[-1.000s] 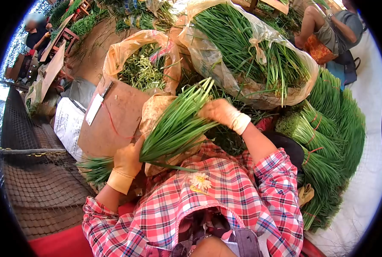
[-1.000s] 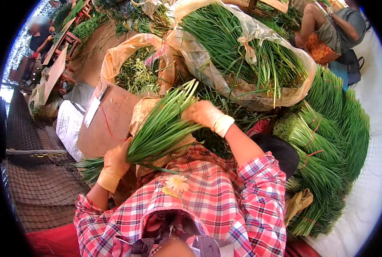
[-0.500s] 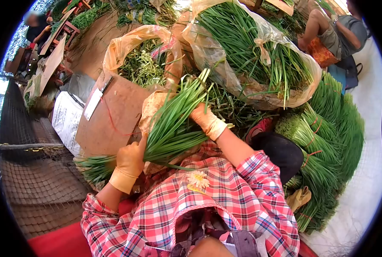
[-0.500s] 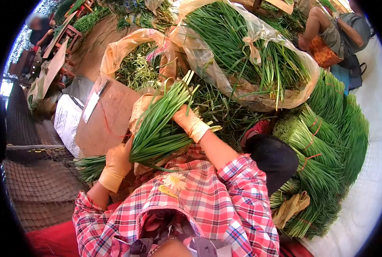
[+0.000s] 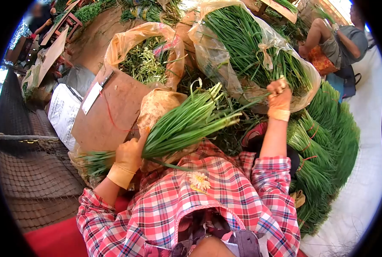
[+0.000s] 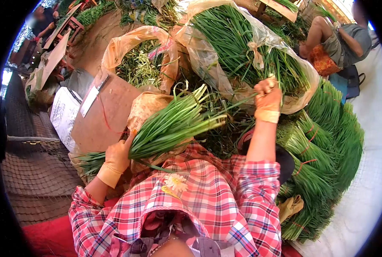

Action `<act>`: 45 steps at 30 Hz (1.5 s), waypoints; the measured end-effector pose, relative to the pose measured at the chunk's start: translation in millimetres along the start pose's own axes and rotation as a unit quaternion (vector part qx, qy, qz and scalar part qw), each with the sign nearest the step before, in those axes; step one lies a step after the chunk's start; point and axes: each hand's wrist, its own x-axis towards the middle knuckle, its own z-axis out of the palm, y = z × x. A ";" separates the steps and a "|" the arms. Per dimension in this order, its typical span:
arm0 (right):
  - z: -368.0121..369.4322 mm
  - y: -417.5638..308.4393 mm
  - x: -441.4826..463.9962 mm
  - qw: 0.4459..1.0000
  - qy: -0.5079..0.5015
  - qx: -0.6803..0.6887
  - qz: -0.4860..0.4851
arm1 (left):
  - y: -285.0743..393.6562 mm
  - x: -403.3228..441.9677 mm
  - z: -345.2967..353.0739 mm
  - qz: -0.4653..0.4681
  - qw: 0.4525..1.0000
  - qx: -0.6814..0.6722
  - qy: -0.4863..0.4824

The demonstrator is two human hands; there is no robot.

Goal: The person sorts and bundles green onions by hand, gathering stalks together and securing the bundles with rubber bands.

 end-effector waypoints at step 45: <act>-3.9 10.5 72.4 0.598 -0.078 -0.769 -0.214 | -0.5 -10.0 25.7 0.020 0.997 -0.036 0.069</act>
